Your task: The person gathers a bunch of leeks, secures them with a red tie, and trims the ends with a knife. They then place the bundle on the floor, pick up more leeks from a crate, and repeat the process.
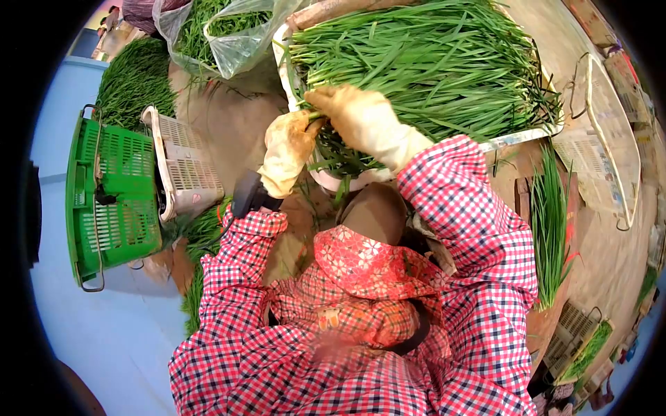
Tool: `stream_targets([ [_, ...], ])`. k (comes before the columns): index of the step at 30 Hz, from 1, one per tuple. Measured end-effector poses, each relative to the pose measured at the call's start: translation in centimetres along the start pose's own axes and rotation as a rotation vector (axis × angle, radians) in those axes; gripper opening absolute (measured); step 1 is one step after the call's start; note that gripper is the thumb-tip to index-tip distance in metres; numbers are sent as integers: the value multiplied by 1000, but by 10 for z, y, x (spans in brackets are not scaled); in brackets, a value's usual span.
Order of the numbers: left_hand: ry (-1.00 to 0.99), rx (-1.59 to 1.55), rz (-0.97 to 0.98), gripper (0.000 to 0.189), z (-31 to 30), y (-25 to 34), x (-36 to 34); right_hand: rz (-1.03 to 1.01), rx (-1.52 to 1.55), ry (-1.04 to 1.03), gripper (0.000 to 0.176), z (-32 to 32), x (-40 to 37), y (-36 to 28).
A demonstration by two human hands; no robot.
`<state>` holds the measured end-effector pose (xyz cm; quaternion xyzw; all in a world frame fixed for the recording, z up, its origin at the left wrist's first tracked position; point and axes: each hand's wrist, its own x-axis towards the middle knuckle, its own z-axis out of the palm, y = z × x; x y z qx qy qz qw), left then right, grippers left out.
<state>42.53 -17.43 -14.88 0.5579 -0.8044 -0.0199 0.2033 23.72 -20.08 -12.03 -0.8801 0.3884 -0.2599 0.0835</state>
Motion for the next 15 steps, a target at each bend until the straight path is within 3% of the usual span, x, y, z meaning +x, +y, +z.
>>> stream_targets([
  [1,46,-96,1,16,-5,2,1,-41,-62,-27,48,2,1,-6],
  [2,-22,-183,-48,17,-8,2,3,-107,-79,141,47,12,4,-9],
  [5,-310,-418,-273,21,-46,18,18,-23,-308,45,40,9,0,-4],
  [7,-242,-838,-475,25,-45,7,16,104,-591,-1,29,-2,0,2],
  [8,-162,-984,-543,26,-54,12,16,16,201,265,23,-13,6,20],
  [9,-49,-868,-487,27,-43,2,14,67,498,305,23,-34,13,22],
  [10,-27,-734,-477,27,-48,5,16,88,545,354,24,-66,19,18],
  [11,-7,-729,-466,27,-47,5,15,163,845,400,21,-96,19,15],
  [12,13,-726,-451,27,-44,6,16,149,824,493,17,-123,18,16],
  [13,15,-755,-454,26,-43,9,17,247,783,517,28,-145,7,34],
  [15,14,-813,-460,25,-40,15,17,58,802,673,22,-194,12,23],
])
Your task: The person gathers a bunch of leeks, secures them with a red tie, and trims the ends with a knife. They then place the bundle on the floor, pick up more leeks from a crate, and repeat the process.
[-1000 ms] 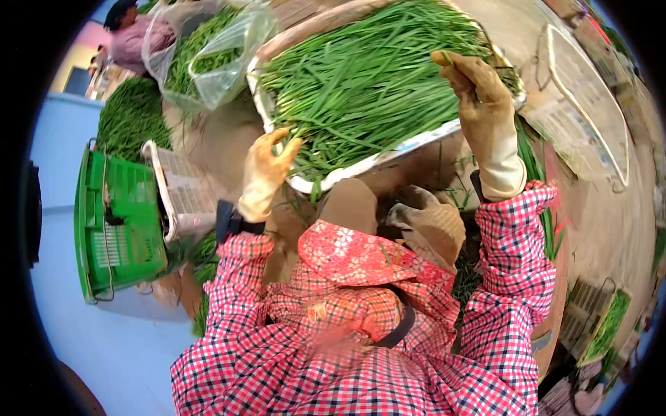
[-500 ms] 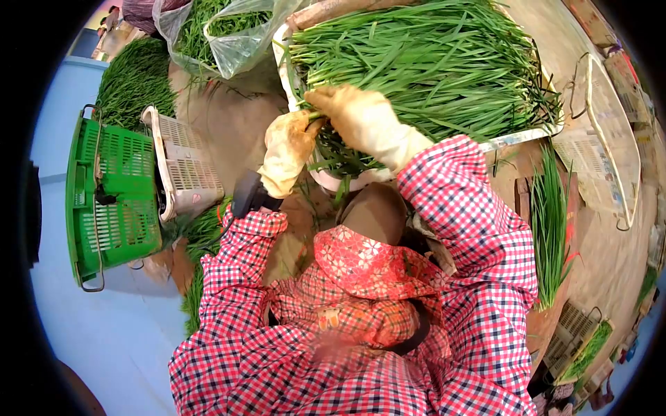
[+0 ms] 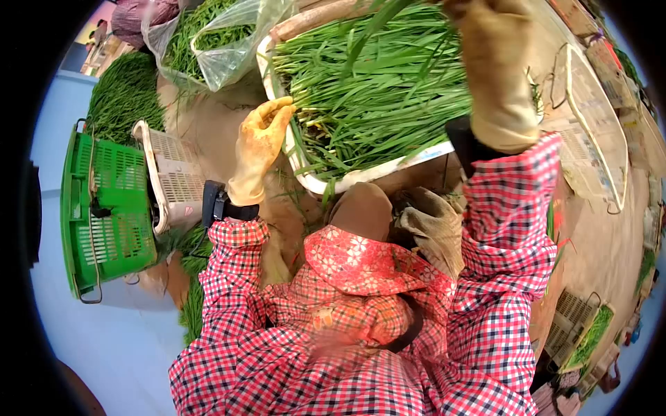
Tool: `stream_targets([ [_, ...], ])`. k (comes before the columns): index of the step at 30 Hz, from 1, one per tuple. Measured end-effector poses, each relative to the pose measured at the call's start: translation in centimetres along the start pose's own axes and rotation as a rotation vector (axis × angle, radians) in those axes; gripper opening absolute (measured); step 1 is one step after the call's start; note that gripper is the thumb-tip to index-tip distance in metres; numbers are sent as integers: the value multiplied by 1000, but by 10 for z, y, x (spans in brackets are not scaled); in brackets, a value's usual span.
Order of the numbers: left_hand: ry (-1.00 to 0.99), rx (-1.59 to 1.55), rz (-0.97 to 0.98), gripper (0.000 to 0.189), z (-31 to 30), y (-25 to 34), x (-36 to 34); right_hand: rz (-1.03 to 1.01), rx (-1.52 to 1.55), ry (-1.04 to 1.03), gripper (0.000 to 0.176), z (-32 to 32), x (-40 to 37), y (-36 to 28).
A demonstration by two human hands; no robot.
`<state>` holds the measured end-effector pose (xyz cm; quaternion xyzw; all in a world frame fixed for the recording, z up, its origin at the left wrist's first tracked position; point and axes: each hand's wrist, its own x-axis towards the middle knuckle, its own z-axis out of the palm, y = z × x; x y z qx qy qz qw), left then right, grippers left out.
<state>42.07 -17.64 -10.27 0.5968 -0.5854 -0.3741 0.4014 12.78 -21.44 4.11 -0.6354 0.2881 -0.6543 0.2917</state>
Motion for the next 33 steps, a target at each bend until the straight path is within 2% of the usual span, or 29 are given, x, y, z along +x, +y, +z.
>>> stream_targets([
  [1,19,-4,32,25,1,-2,2,19,-29,50,24,-6,-1,-28],
  [2,42,-4,62,25,-1,-6,4,-52,-152,106,25,-19,3,-32],
  [4,88,26,84,24,-7,-3,6,-73,-19,175,25,-71,0,-22],
  [6,143,83,136,24,-14,-3,8,-82,-72,264,30,-114,-10,-22],
  [8,183,150,172,23,-24,-2,7,-120,-382,328,29,-134,-22,-32],
  [10,190,68,173,24,-24,8,3,-197,-772,383,31,-156,-33,-39],
  [11,193,16,181,24,-24,18,1,26,-283,616,30,-144,-33,-46],
  [12,195,16,165,25,-19,40,-6,61,-124,535,29,-141,-36,-51],
  [13,129,-155,176,32,-12,46,-6,95,35,444,29,-136,-39,-54],
  [15,23,-55,413,60,12,88,-17,129,-35,504,36,-109,-58,-46],
  [16,-94,71,538,75,23,115,-26,159,129,512,36,-87,-69,-45],
  [18,-213,112,669,91,60,147,-45,224,129,498,33,-53,-91,-36],
  [19,-250,64,796,99,79,151,-50,234,151,532,31,-31,-102,-45],
  [20,-333,-40,888,103,96,151,-51,188,78,468,31,-25,-112,-42],
  [21,-469,-215,767,96,105,160,-62,194,31,495,28,-19,-124,-43],
  [23,-800,-567,571,86,111,179,-69,342,269,673,25,-10,-142,-55],
  [24,-813,-529,610,82,104,186,-70,263,500,582,24,-3,-138,-73],
  [26,-820,-432,685,76,112,185,-75,280,402,547,27,-17,-151,-80],
  [29,-1004,-458,464,79,147,178,-90,243,225,610,28,-31,-173,-99],
  [30,-962,-552,572,77,148,188,-104,216,163,652,27,-37,-177,-103],
  [31,-926,-397,588,75,132,190,-99,172,213,656,29,-22,-159,-121],
  [33,-1118,-295,469,75,150,179,-100,287,354,650,32,-48,-177,-135],
])
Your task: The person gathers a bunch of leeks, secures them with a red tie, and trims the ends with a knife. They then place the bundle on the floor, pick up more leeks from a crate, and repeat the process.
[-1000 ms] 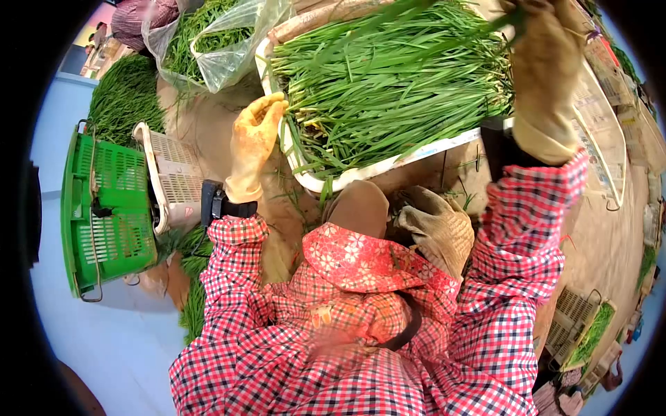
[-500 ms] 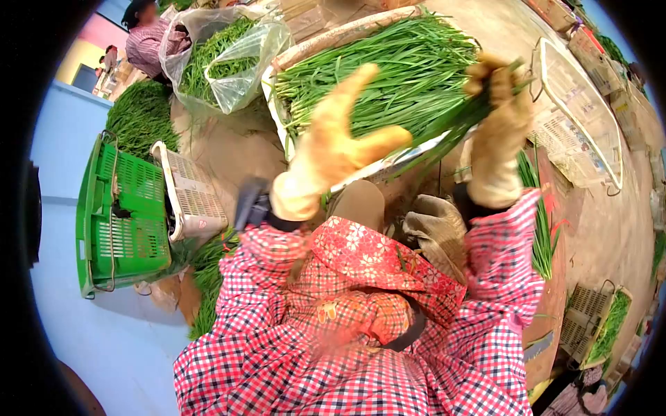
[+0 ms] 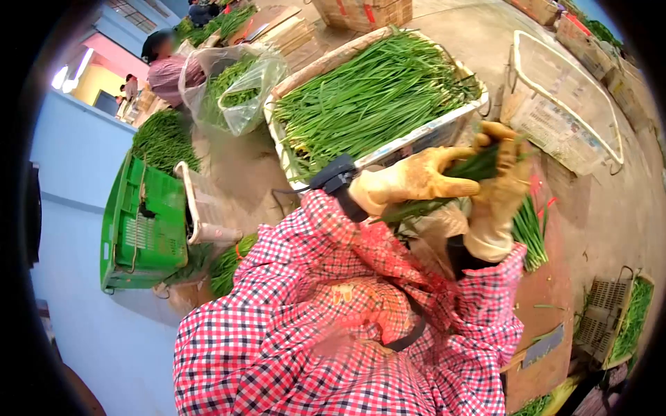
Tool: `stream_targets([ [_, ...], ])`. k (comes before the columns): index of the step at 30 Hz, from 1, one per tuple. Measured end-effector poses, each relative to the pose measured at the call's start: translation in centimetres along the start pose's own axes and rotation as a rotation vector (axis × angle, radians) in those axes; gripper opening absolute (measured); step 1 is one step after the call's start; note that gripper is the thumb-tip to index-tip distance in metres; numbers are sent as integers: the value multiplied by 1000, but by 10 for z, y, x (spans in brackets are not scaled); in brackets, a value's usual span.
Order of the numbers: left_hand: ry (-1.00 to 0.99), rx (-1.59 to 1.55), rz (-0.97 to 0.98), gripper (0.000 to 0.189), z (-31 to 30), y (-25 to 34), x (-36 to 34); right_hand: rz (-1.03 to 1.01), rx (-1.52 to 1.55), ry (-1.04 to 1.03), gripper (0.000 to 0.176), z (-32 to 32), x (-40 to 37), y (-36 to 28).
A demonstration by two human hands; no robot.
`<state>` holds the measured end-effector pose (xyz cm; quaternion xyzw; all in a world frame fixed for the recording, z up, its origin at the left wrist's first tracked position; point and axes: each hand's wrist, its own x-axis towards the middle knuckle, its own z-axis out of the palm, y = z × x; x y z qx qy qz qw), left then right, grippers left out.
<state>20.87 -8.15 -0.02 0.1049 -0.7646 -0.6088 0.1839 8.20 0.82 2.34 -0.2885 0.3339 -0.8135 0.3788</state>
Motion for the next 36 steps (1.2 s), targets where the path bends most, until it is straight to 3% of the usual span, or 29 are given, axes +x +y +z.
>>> stream_targets([
  [1,29,37,-69,77,-2,6,-6,-110,-149,20,33,-8,1,-5],
  [3,53,18,-82,62,-15,14,-18,-152,-96,84,32,-44,16,-14],
  [4,66,43,-111,55,-28,21,-23,-257,-324,138,36,-42,19,-19],
  [5,162,-76,-65,42,-45,10,-30,-267,-308,66,35,-39,32,-30],
  [7,311,-173,-115,36,-83,-12,-49,-247,-341,-11,32,-48,58,-31],
  [13,828,428,-250,36,-208,-86,-139,-178,-832,-149,24,12,137,22],
  [14,972,494,-359,33,-224,-89,-150,-185,-940,-251,21,29,150,38],
  [15,1007,655,-332,31,-243,-91,-161,-103,-886,-257,19,52,156,62],
  [16,1038,819,-299,29,-260,-96,-166,-140,-929,-400,19,67,167,86],
  [18,1037,1021,-166,29,-282,-127,-167,-131,-1031,-599,18,105,181,130],
  [20,1006,1137,-76,29,-282,-146,-162,-323,-1250,-824,24,134,192,169],
  [23,913,1355,10,24,-264,-168,-149,-280,-1634,-979,31,184,204,250],
  [25,696,1265,-221,16,-251,-177,-145,-127,-1711,-1114,37,211,209,298],
  [26,526,1192,-347,14,-245,-187,-149,-214,-1626,-1179,37,205,213,331],
  [29,668,1257,-370,18,-223,-180,-147,-350,-1495,-1329,39,207,217,395],
  [31,644,1312,-459,32,-215,-185,-145,-330,-1486,-1400,40,209,216,420],
  [34,567,1312,-563,41,-213,-185,-142,-510,-1307,-1373,35,178,215,455],
  [35,559,1282,-575,39,-214,-190,-142,-538,-1495,-1408,34,182,215,455],
  [36,551,1253,-581,38,-214,-194,-142,-742,-1618,-1339,34,188,213,454],
])
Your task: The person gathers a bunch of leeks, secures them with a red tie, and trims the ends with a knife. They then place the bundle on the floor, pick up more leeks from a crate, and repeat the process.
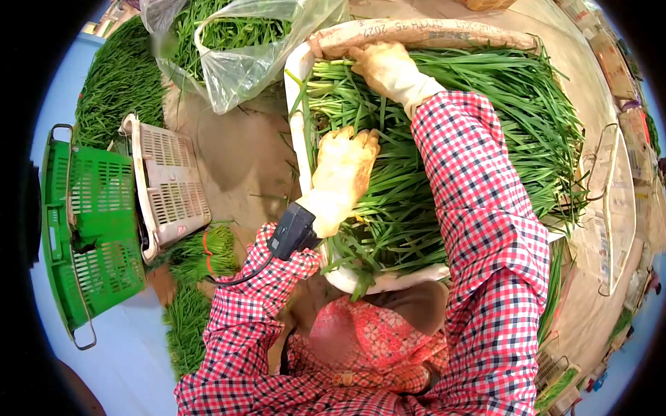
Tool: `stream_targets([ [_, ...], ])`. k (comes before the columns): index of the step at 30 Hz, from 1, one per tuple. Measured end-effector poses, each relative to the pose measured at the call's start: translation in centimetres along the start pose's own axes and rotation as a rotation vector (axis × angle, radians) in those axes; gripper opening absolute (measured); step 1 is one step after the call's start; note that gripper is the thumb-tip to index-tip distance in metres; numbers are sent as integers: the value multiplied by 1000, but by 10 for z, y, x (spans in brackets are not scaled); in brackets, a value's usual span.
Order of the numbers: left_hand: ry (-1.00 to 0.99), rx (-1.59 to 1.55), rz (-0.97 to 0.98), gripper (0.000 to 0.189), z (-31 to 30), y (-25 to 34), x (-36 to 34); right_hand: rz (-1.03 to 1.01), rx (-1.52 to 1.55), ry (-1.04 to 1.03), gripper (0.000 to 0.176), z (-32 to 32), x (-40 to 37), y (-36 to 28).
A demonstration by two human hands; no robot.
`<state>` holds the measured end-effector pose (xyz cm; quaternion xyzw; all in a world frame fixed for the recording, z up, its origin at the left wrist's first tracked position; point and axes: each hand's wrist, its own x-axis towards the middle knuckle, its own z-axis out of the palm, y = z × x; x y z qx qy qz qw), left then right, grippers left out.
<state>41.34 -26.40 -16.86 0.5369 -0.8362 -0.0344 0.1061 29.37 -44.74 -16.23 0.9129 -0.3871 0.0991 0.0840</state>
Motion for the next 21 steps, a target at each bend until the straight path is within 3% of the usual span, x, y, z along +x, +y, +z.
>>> stream_targets([
  [2,128,76,38,36,13,-1,-3,-26,-163,-107,34,-15,-1,1],
  [3,195,116,54,35,12,-2,-3,-71,-101,-76,36,-5,-4,11],
  [5,87,55,32,36,4,0,-2,-162,29,-13,40,19,-13,33],
  [8,44,52,27,38,3,0,0,-212,-912,-548,52,-29,1,-6],
  [9,30,47,22,38,2,0,1,-65,-738,-559,62,-8,5,9],
  [12,37,60,30,40,6,1,-2,-498,-1249,-318,59,100,15,72],
  [13,53,70,35,40,7,0,-2,-307,-876,-284,57,95,17,41],
  [15,-18,42,19,42,0,1,2,167,103,-357,45,17,28,-14],
  [16,-55,26,8,43,-3,2,2,270,250,-305,43,-11,26,-28],
  [18,18,86,17,44,9,2,-3,268,348,-118,45,-6,21,-25],
  [21,24,119,11,44,9,-2,-4,228,517,-130,56,-22,7,-26],
])
